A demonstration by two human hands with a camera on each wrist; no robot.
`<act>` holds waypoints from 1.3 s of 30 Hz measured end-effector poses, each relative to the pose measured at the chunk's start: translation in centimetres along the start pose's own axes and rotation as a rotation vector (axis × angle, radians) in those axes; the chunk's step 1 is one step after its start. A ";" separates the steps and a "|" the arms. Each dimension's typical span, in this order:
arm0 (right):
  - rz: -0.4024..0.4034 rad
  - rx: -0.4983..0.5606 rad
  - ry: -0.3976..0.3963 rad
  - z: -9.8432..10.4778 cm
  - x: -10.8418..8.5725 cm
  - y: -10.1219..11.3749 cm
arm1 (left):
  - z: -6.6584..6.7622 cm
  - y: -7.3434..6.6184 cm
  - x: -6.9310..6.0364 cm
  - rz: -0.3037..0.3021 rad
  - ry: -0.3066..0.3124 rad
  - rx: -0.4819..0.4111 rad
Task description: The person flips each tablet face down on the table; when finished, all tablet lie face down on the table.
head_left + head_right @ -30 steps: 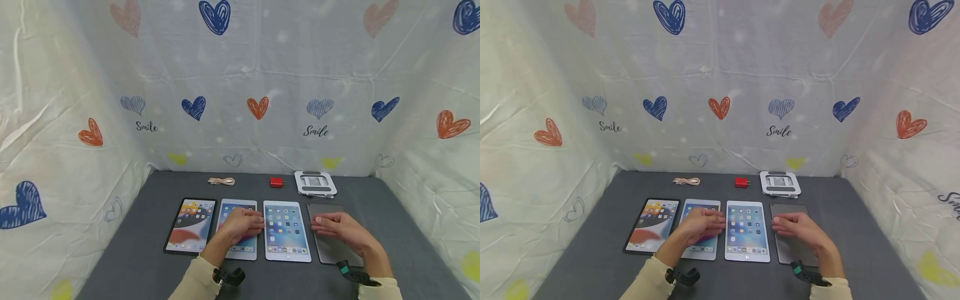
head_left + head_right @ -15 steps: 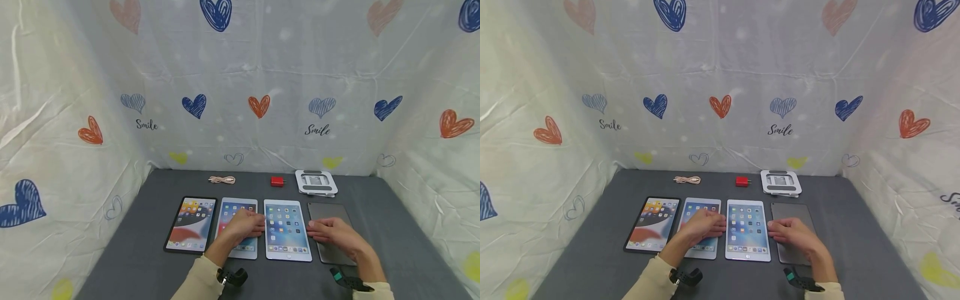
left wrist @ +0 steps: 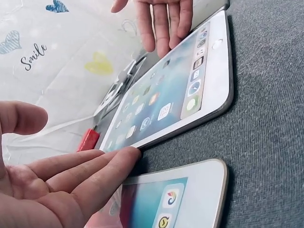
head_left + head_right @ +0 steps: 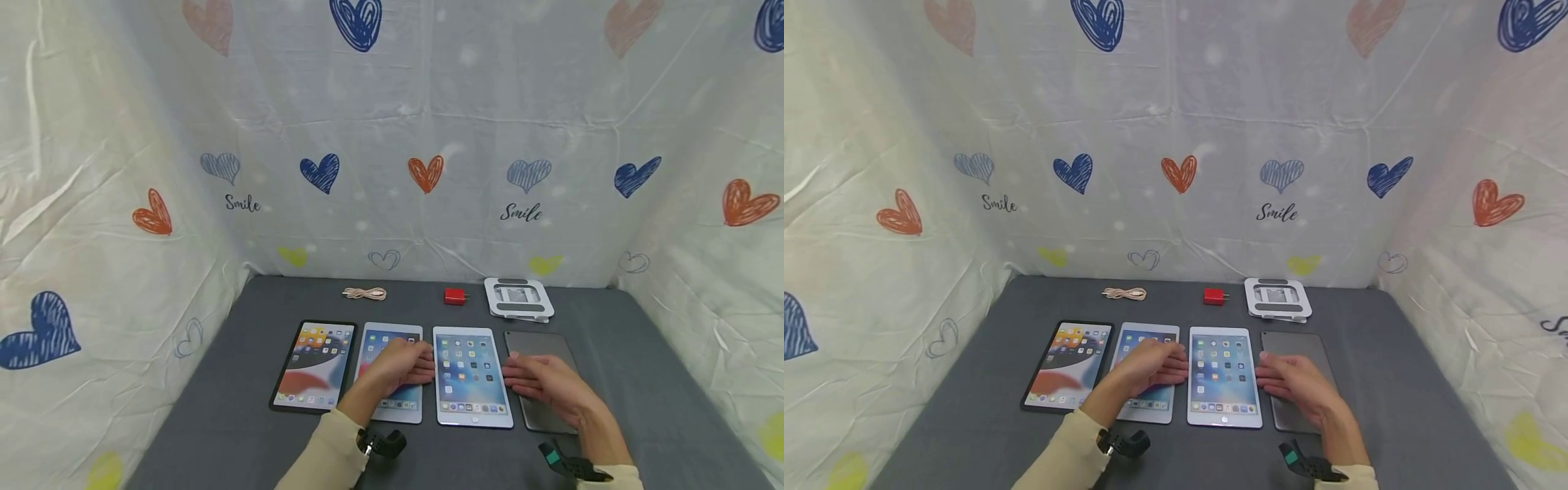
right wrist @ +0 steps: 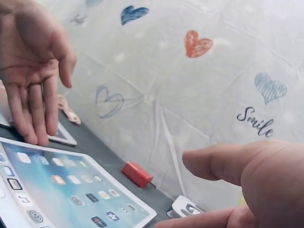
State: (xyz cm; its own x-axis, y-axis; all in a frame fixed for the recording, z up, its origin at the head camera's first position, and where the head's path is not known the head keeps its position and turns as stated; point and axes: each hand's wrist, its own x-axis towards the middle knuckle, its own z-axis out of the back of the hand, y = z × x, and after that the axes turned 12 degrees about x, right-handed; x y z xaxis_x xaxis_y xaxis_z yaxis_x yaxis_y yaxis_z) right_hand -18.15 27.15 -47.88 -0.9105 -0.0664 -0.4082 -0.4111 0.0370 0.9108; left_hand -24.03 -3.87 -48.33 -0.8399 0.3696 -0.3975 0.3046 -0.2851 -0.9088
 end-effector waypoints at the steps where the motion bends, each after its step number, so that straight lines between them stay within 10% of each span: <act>1: 0.002 0.011 0.005 0.1 0.0 -0.1 | -0.1 0.0 0.0 0.000 -0.001 0.003; 11: 0.019 0.106 0.047 1.2 -0.3 -0.7 | -1.8 0.0 0.4 0.000 -0.003 -0.041; 24: 0.086 0.093 0.150 4.5 -3.8 1.7 | -5.9 0.1 0.2 -0.047 0.154 -0.132; 39: 0.159 -0.066 0.151 0.6 -4.9 5.1 | -5.7 -7.2 -1.9 -0.204 0.287 -0.224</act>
State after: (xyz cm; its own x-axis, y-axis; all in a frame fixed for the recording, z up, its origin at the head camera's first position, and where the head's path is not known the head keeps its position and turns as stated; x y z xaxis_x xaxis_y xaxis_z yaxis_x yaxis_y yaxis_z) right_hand -15.80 28.24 -41.26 -0.9444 -0.2136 -0.2501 -0.2546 -0.0063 0.9670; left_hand -22.06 2.53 -41.76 -0.7437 0.6390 -0.1967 0.2614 0.0071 -0.9652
